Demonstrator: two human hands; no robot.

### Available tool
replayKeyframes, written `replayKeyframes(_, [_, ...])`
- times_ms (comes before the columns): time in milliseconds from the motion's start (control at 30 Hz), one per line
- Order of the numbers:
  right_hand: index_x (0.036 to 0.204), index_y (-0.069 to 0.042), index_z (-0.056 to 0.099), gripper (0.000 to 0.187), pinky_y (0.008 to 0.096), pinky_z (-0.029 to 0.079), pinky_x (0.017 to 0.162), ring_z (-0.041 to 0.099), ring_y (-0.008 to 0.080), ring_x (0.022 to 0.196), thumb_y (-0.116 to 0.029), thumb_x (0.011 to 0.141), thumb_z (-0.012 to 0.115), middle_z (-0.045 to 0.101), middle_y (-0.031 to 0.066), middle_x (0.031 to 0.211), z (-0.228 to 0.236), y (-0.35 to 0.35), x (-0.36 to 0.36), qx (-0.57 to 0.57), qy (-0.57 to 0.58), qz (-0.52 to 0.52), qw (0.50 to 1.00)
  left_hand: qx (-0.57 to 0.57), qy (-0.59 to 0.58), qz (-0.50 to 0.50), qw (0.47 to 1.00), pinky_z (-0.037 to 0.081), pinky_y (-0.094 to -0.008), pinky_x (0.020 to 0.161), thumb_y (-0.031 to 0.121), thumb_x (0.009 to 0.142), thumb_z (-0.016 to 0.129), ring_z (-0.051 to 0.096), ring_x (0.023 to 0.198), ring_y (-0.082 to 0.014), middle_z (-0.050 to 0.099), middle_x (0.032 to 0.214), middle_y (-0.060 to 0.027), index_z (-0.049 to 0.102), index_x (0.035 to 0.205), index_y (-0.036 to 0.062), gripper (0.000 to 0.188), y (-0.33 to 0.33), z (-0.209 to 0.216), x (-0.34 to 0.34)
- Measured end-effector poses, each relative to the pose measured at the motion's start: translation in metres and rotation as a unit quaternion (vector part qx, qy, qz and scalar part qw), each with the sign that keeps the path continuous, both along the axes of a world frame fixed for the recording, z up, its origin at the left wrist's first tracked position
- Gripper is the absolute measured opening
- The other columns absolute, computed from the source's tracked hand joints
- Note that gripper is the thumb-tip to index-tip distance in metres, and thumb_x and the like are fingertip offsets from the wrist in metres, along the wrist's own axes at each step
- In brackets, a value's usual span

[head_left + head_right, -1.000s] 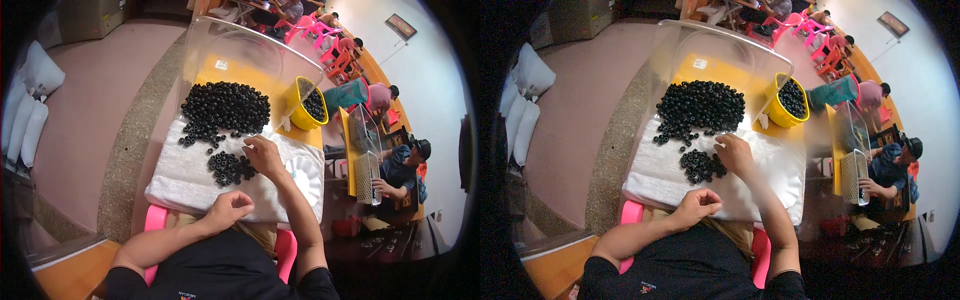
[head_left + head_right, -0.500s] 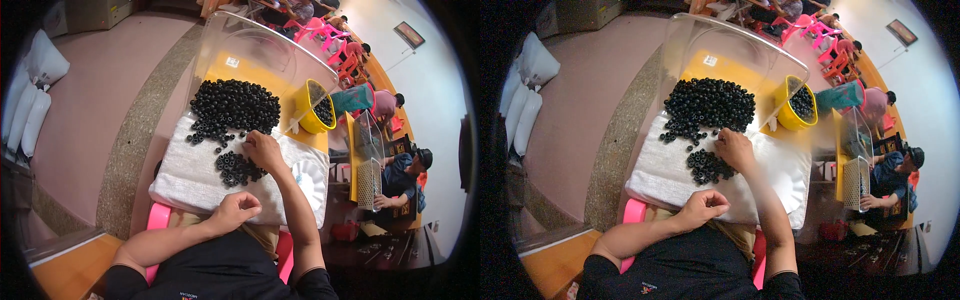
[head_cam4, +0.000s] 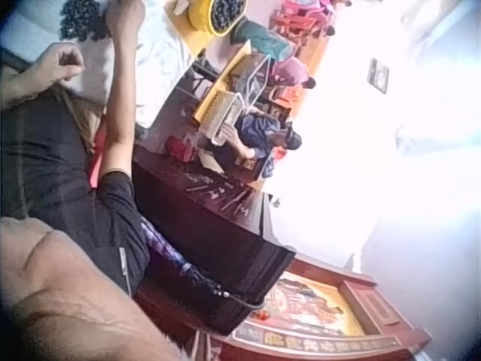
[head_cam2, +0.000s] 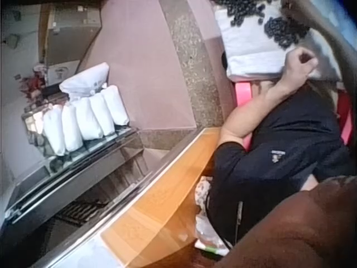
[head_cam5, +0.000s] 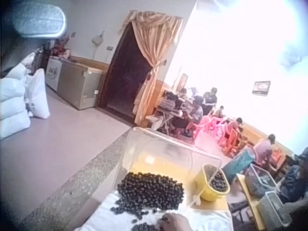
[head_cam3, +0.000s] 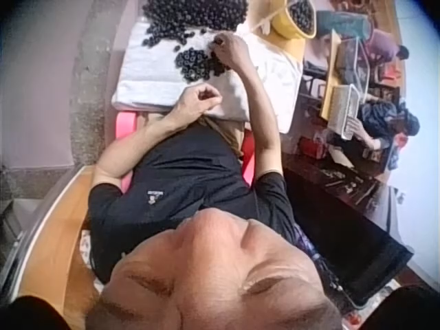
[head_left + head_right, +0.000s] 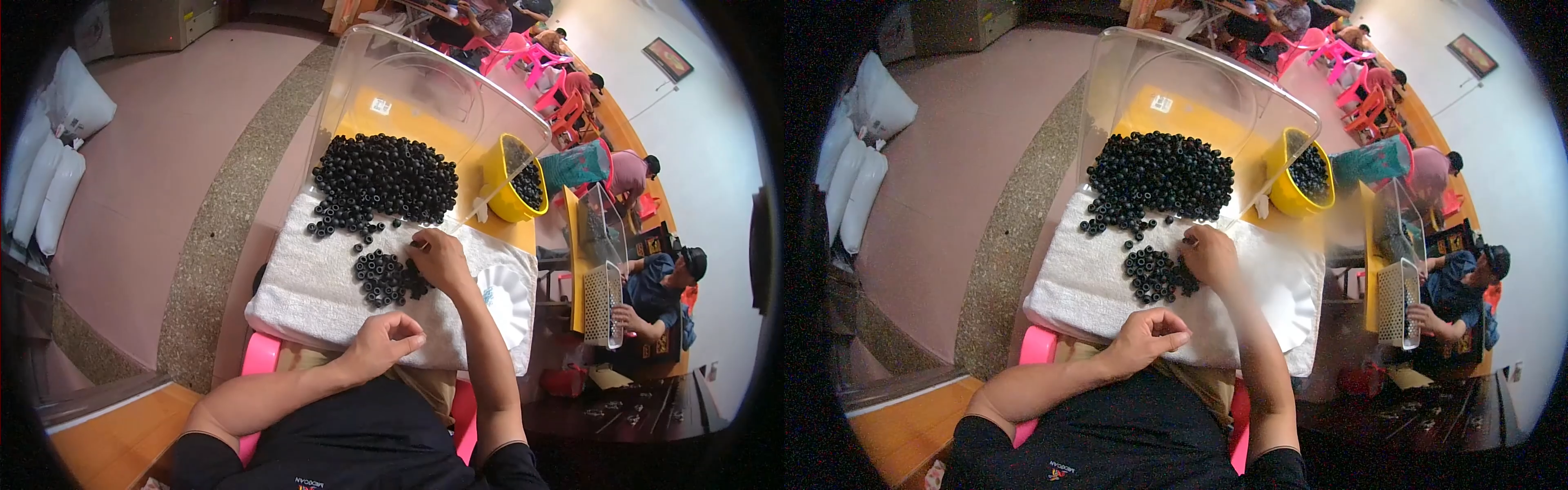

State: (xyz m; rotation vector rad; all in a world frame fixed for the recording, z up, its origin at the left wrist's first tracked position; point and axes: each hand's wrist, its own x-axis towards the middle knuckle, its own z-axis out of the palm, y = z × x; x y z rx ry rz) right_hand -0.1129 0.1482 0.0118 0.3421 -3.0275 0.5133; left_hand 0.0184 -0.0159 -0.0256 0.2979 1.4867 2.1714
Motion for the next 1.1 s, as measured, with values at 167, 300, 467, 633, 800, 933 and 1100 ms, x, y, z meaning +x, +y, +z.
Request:
replayKeyframes(167, [0.096,0.001,0.067,0.024,0.029,0.054,0.069,0.067,0.0171,0.077,-0.004,0.074,0.075,0.069,0.0101,0.087,0.006,0.014,0.03,-0.215,0.006,0.02,0.976,0.041,-0.03,0.035,0.998,0.048,-0.0209,0.066,0.01,0.09,0.068,0.058,0.073,-0.0054,0.063,0.085,0.0002,0.063,0.098,0.002,0.012,0.0,0.001,-0.003])
replayKeyframes(300, [0.094,0.0,0.066,0.023,0.028,0.054,0.071,0.066,0.0154,0.079,0.0,0.074,0.075,0.067,0.0071,0.089,0.021,0.01,0.068,-0.231,0.001,0.045,0.972,0.073,-0.071,0.074,0.992,0.049,-0.0217,0.067,0.01,0.09,0.068,0.058,0.073,-0.0066,0.063,0.085,-0.0009,0.062,0.101,0.0023,0.014,-0.003,0.003,-0.004])
replayKeyframes(467, [0.093,-0.002,0.064,0.02,0.0284,0.053,0.072,0.065,0.0158,0.081,0.0,0.077,0.076,0.063,0.0073,0.088,0.03,0.007,0.108,-0.32,-0.082,0.107,0.938,0.083,-0.084,0.114,0.986,0.05,-0.0231,0.068,0.009,0.09,0.067,0.059,0.075,-0.0084,0.063,0.087,-0.0021,0.06,0.102,0.0017,0.016,-0.002,0.008,-0.006])
replayKeyframes(633, [0.096,-0.001,0.067,0.023,0.029,0.054,0.071,0.066,0.0177,0.076,0.0,0.076,0.078,0.066,0.0085,0.086,0.03,0.005,0.124,-0.288,-0.046,0.128,0.948,0.099,-0.07,0.088,0.989,0.051,-0.0236,0.069,0.009,0.09,0.067,0.06,0.077,-0.0092,0.064,0.088,-0.0034,0.06,0.102,0.0019,0.015,-0.004,0.002,-0.004])
replayKeyframes(800, [0.097,-0.003,0.069,0.024,0.0298,0.052,0.067,0.067,0.0201,0.076,-0.003,0.075,0.079,0.067,0.0098,0.084,0.025,0.012,0.132,-0.282,-0.02,0.132,0.95,0.104,-0.087,0.034,0.99,0.052,-0.0243,0.072,0.007,0.09,0.066,0.062,0.079,-0.01,0.064,0.092,-0.0051,0.059,0.102,0.001,0.015,-0.006,0.007,-0.005])
replayKeyframes(933, [0.098,-0.003,0.068,0.027,0.03,0.052,0.067,0.067,0.0208,0.077,-0.002,0.074,0.079,0.067,0.0101,0.085,0.026,0.015,0.133,-0.289,-0.024,0.155,0.944,0.109,-0.13,-0.015,0.985,0.053,-0.0251,0.074,0.007,0.09,0.066,0.063,0.081,-0.0107,0.064,0.093,-0.0056,0.058,0.103,0.0015,0.016,-0.009,0.009,-0.007])
replayKeyframes(1100, [0.106,-0.003,0.065,0.036,0.0297,0.053,0.069,0.067,0.0211,0.078,0.001,0.073,0.078,0.067,0.0111,0.086,0.021,0.011,0.139,-0.337,0.011,0.141,0.931,0.123,-0.156,-0.026,0.98,0.053,-0.0239,0.072,0.009,0.089,0.069,0.062,0.08,-0.0094,0.064,0.092,-0.0041,0.058,0.103,0.0039,0.018,-0.009,0.011,-0.008])
